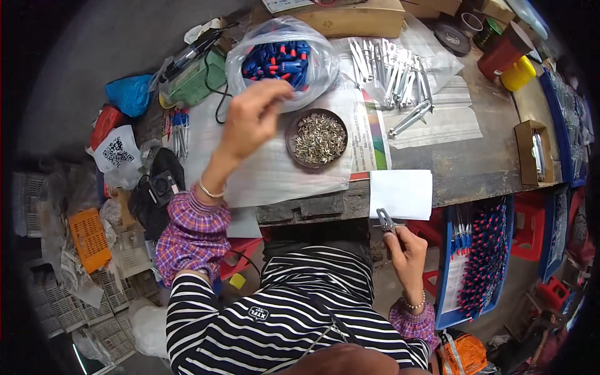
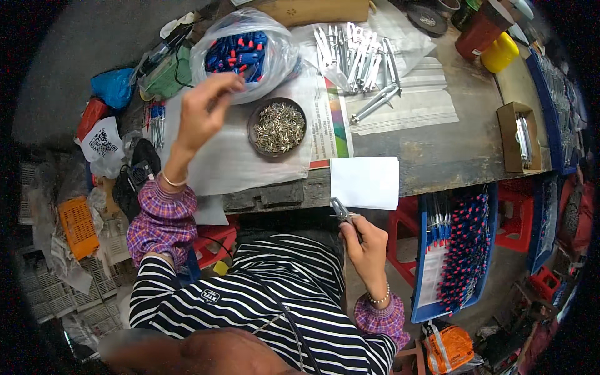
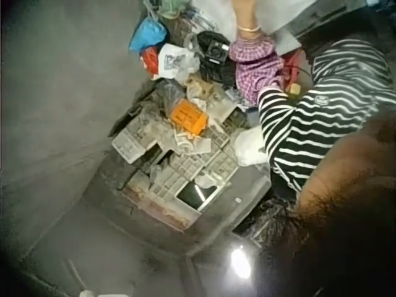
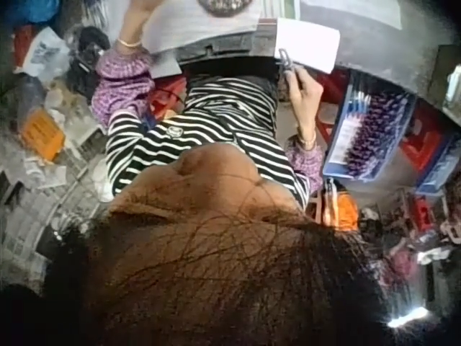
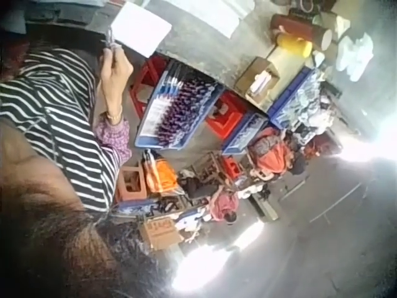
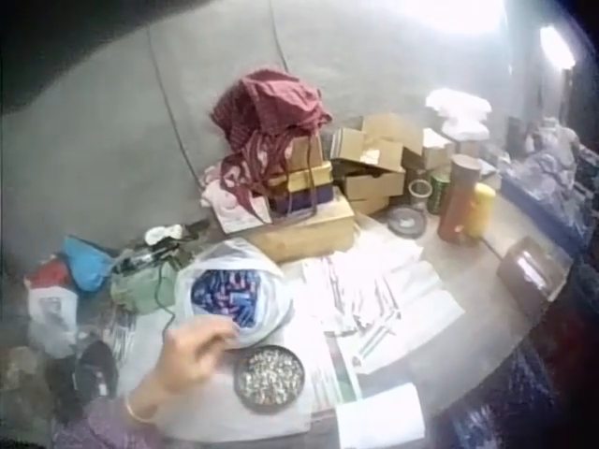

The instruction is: Assembling small components by inserting metal pins into plastic tubes using a manual tool.

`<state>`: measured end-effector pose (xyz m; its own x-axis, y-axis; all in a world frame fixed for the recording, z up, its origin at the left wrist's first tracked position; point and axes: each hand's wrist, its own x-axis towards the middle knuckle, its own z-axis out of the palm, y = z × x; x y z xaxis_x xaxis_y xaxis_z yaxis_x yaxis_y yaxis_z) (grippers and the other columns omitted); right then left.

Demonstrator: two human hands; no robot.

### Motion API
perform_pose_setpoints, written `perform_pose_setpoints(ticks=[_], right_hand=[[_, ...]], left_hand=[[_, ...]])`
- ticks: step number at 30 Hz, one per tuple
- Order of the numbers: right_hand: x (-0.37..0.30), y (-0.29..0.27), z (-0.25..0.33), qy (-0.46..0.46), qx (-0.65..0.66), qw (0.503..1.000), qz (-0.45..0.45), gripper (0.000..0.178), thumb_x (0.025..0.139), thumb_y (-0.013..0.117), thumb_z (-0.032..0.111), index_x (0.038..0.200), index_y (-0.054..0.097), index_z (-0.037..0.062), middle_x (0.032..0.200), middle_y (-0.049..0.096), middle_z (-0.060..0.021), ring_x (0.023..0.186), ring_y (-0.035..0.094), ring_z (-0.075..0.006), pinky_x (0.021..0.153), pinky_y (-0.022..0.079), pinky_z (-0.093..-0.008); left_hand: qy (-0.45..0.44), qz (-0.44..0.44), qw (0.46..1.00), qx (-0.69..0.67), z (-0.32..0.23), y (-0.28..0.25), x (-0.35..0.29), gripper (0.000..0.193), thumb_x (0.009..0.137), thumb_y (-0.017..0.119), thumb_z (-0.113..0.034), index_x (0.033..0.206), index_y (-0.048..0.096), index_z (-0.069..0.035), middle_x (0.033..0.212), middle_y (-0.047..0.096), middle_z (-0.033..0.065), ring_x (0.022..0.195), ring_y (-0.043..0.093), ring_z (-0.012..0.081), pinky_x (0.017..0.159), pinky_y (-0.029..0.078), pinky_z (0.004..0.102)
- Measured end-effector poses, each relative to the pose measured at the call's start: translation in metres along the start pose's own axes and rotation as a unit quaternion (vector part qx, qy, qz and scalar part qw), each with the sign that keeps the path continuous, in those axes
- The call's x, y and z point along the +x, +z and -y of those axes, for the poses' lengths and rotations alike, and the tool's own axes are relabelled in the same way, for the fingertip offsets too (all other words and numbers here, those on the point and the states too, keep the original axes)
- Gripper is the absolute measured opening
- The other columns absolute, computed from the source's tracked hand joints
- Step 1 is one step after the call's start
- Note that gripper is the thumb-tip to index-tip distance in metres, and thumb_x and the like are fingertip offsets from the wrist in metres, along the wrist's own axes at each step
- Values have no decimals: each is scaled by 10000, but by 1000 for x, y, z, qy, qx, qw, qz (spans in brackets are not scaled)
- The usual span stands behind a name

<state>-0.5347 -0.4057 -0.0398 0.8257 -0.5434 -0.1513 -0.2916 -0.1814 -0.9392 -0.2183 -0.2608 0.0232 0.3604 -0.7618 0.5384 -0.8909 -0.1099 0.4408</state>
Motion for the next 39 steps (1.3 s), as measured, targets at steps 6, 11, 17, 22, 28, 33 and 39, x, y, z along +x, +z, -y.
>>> perform_pose_setpoints(ticks=[6, 11, 17, 22, 28, 33, 39], right_hand=[[42, 1, 47, -179, -71, 980, 47, 138, 786, 625, 25, 907, 617, -39, 703, 603, -152, 557, 572, -197, 524, 424, -270], [110, 25, 80, -342, -178, 919, 85, 112, 778, 619, 24, 879, 590, -14, 978, 625, -148, 617, 605, -306, 543, 462, -360], [208, 64, 83, -398, -380, 829, 103, 61, 748, 571, 51, 705, 587, 11, 1196, 571, -71, 625, 619, -303, 579, 506, -393], [251, 62, 66, -392, -363, 836, 125, 74, 751, 579, 59, 738, 637, 14, 1159, 592, -24, 682, 630, -288, 631, 504, -385], [266, 62, 39, -365, -395, 834, 118, 29, 700, 588, 21, 695, 613, 8, 1099, 610, -46, 705, 624, -304, 646, 497, -394], [258, 62, 42, -337, -427, 828, 133, 130, 650, 625, 15, 777, 646, -4, 1134, 599, -99, 788, 638, -299, 667, 523, -391], [265, 75, 37, -381, -388, 833, 101, 138, 649, 631, 111, 765, 625, 36, 806, 628, -121, 735, 634, -316, 624, 518, -392]], left_hand=[[-201, 18, 979, 41, 44, -27, -29, 235, 753, 550, 51, 970, 619, -10, 816, 634, 32, 581, 466, 68, 542, 382, 215], [-183, 7, 983, 2, 39, -21, -38, 232, 747, 548, 51, 962, 616, -4, 808, 624, 50, 561, 453, 72, 525, 367, 223], [-193, 22, 981, -21, 44, -19, -48, 225, 743, 544, 56, 952, 611, 6, 792, 612, 60, 556, 448, 79, 525, 368, 225], [-212, 37, 976, -36, 43, -21, -46, 219, 739, 541, 55, 936, 619, 4, 798, 620, 52, 562, 448, 69, 521, 362, 216], [-195, 34, 978, -66, 51, -20, -47, 240, 742, 536, 50, 948, 638, -15, 799, 621, 29, 569, 453, 60, 520, 362, 210], [-213, 40, 976, -18, 48, -30, -32, 259, 777, 537, 51, 995, 644, -37, 844, 631, -1, 686, 515, 55, 600, 392, 195], [-164, 55, 981, -83, 74, -25, -9, 213, 885, 523, -3, 1084, 592, 27, 981, 625, 37, 901, 574, 94, 786, 450, 230]])
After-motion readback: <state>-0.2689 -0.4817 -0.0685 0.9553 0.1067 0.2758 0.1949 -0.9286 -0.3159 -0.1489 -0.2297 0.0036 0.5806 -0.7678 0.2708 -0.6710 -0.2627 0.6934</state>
